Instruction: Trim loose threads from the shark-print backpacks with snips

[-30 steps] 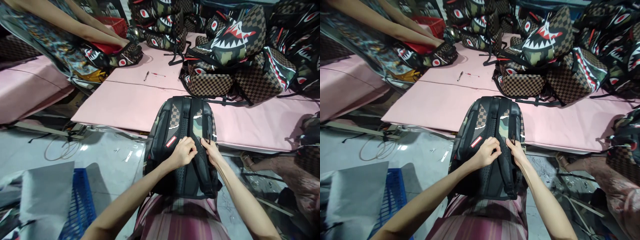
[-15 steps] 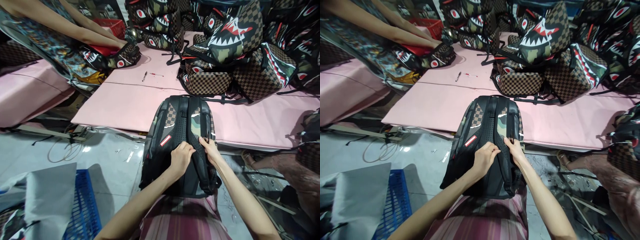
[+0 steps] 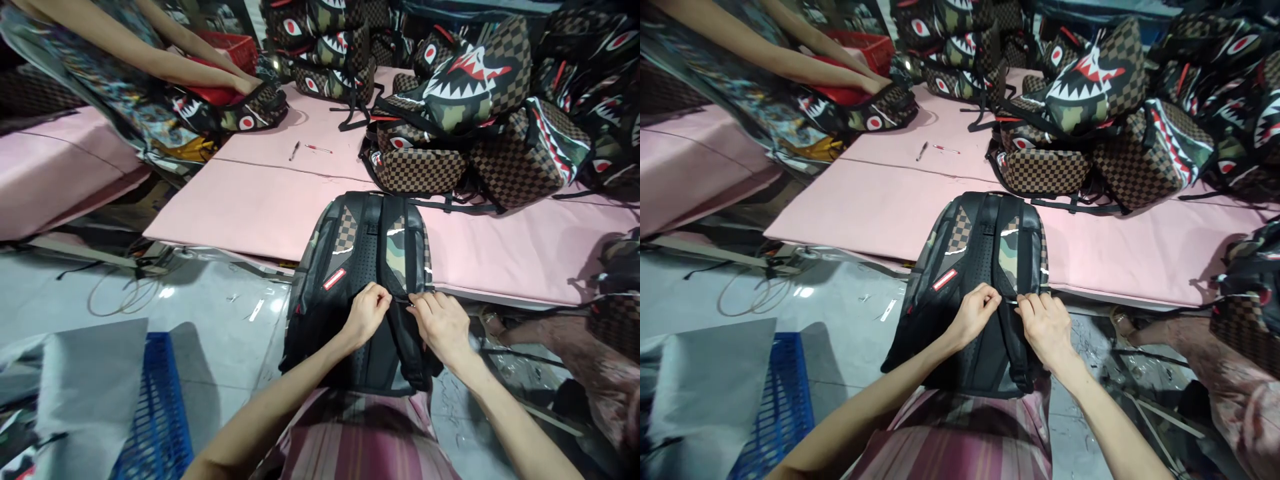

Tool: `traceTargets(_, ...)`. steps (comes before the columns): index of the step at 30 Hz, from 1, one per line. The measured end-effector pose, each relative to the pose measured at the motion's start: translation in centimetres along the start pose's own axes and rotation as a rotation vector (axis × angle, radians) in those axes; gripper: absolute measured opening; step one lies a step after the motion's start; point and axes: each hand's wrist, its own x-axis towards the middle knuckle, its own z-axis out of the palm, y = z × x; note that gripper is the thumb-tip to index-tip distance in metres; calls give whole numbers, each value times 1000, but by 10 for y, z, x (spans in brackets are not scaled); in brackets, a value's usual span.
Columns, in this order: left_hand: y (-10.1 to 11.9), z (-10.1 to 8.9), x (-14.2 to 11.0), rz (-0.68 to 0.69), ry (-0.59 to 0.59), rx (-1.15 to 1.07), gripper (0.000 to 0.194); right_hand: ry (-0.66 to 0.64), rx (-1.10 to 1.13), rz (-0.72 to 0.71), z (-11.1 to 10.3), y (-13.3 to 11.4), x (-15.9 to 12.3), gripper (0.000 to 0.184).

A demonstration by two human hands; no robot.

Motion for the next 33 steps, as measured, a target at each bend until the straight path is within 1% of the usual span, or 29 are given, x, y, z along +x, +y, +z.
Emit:
traceTargets(3,3,1,2,-5,-15,37,20,25,-74,-64,2,-4,7,13)
traceTargets(5,5,2,3,-17,-16,71,19,30,-85,-82,3,-4,8,12)
traceTargets(7,9,0,-1,-28,-12,102,18,20,-47,-46,3,-2,6,12)
traceTargets(8,12,-4,-4,-27,-43,112,18,12,7,6,4,1,4,13)
traceTargets(9,16,-10,-8,-24,-132,104,20,2,87,84,5,6,1,15)
traceTargets(10,20,-18,-12,-19,-298,73,23,-12,183,182,6,11,-2,17)
traceTargets(12,24,-44,-19,-1,-736,-50,28,-54,388,404,12,24,-8,31)
traceTargets(13,23,-59,-20,7,-870,-130,29,-80,487,503,16,30,-10,42)
traceTargets(14,19,-76,-20,8,-881,-203,30,-104,584,586,20,34,-12,52)
traceTargets(15,13,-92,-17,-6,-747,-258,29,-126,683,652,26,37,-13,58)
traceTargets(16,5,-107,-12,-39,-501,-288,28,-144,787,698,31,38,-12,60)
traceTargets(17,-5,-119,-7,-99,-219,-301,27,-161,889,732,36,37,-11,59)
traceTargets(18,-15,-128,-3,-185,15,-310,27,-178,973,762,41,33,-8,55)
traceTargets(19,-24,-134,0,-279,139,-323,28,-199,1039,788,45,27,-5,52)
traceTargets(20,-31,-137,0,-367,157,-351,29,-224,1089,806,48,21,-1,48)
traceTargets(21,-36,-136,-3,-432,94,-397,29,-250,1135,818,50,14,2,45)
traceTargets(22,-38,-133,-7,-465,-14,-455,27,-272,1180,827,52,7,5,41)
traceTargets(24,-34,-124,-21,-450,-207,-604,21,-303,1274,858,52,-3,9,35)
traceTargets(25,-29,-119,-28,-425,-262,-688,22,-311,1315,883,51,-6,10,33)
traceTargets(26,-24,-116,-34,-403,-292,-777,28,-313,1345,916,51,-8,10,32)
traceTargets(29,-12,-112,-45,-367,-365,-979,58,-315,1377,992,51,-7,8,31)
traceTargets(31,-9,-113,-46,-362,-382,-1029,67,-307,1381,1013,52,-6,7,30)
traceTargets(33,-9,-115,-45,-372,-396,-1038,71,-299,1387,1028,52,-6,7,30)
